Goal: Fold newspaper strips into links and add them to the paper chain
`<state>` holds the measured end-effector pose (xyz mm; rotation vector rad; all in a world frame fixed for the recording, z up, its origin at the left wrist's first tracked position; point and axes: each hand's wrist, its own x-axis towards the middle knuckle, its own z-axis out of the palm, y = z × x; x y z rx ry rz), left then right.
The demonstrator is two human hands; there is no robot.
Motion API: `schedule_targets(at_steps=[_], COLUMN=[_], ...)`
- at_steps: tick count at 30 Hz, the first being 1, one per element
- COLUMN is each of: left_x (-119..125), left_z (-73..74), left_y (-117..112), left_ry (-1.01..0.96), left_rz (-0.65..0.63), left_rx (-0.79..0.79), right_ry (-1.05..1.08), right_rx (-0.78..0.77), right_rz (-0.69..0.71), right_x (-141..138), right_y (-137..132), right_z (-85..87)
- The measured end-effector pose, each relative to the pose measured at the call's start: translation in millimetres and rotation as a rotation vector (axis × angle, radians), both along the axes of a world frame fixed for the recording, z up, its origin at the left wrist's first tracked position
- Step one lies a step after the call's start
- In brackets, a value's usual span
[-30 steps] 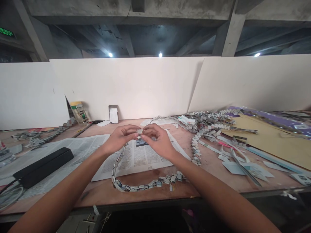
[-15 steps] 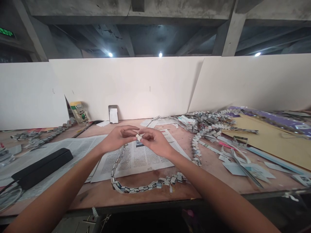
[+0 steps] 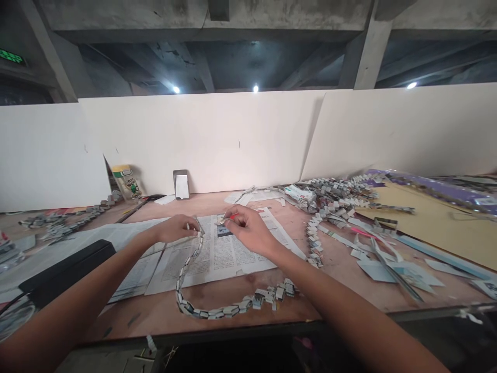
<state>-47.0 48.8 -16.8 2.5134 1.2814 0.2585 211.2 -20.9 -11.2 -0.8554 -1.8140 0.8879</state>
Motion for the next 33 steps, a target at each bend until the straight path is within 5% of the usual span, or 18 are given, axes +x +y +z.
schedule_targets(at_steps=[6, 10, 15, 22, 28, 33], left_x=[36.5, 65.6, 75.6, 75.4, 84.9, 85.7], left_z=[47.2, 60.9, 55.3, 45.1, 44.5, 41.8], left_y=[-29.9, -51.1, -53.0, -54.9, -65.0, -70.8], left_ry=[-0.374, -0.589, -0.796, -0.96, -0.949, -0.971], left_rz=[-0.092, -0.122, -0.152, -0.213, -0.266, -0.263], left_rx=[-0.112, -0.115, -0.233, -0.242, -0.219, -0.154], right_ry=[0.152, 0.235, 0.451, 0.619, 0.635, 0.616], right_rx=[-0.105, -0.176, -0.258, -0.627, -0.741, -0.65], right_rz=[0.03, 0.097, 0.16, 0.425, 0.486, 0.467], right_x=[-2.7, -3.5, -2.5, -3.7, 4.5, 1.2], right_y=[2.4, 0.4, 0.7, -2.3, -1.7, -2.3], right_z=[1.8, 7.6, 9.3, 12.4, 7.6, 6.0])
